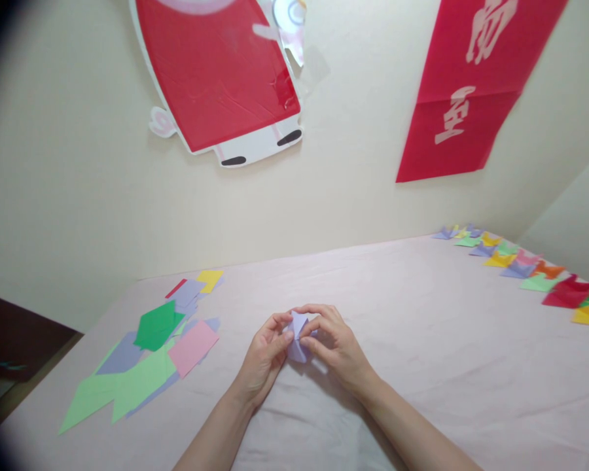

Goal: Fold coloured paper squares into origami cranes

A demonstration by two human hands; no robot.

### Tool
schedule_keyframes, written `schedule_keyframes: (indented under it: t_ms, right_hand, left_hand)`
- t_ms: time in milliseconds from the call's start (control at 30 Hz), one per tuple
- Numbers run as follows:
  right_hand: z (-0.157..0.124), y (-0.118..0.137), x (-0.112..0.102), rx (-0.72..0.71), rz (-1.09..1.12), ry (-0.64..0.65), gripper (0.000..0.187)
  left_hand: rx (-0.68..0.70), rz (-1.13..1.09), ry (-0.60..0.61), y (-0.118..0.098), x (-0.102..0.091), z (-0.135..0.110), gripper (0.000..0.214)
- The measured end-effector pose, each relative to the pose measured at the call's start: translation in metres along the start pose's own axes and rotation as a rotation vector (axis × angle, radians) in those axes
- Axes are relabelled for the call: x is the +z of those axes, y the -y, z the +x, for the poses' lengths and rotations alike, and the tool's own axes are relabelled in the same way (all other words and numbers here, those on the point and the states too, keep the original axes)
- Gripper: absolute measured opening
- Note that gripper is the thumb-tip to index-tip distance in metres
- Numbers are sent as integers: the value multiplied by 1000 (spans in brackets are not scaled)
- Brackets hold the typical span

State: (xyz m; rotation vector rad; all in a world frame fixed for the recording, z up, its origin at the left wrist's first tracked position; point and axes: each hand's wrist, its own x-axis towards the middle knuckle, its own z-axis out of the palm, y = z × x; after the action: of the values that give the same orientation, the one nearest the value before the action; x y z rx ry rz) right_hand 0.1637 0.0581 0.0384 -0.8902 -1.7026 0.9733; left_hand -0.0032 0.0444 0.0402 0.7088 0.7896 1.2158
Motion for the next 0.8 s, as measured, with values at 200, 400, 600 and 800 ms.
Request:
schedule_keyframes:
  t_ms: [200, 400, 600, 800]
  right_hand:
    - [0, 0, 1, 49, 25, -43, 12]
    - [0, -7, 2, 37, 5, -99, 13]
    - [1, -13, 2, 59, 66, -99, 12]
    - [1, -16, 3, 76, 64, -124, 14]
  left_hand:
    - [154, 345, -12, 2, -2, -2, 23]
    - [553, 948, -87, 2, -1, -7, 10]
    - [697, 1115, -93, 0, -2, -7, 6]
    - [712, 1161, -122, -1, 0, -9, 5]
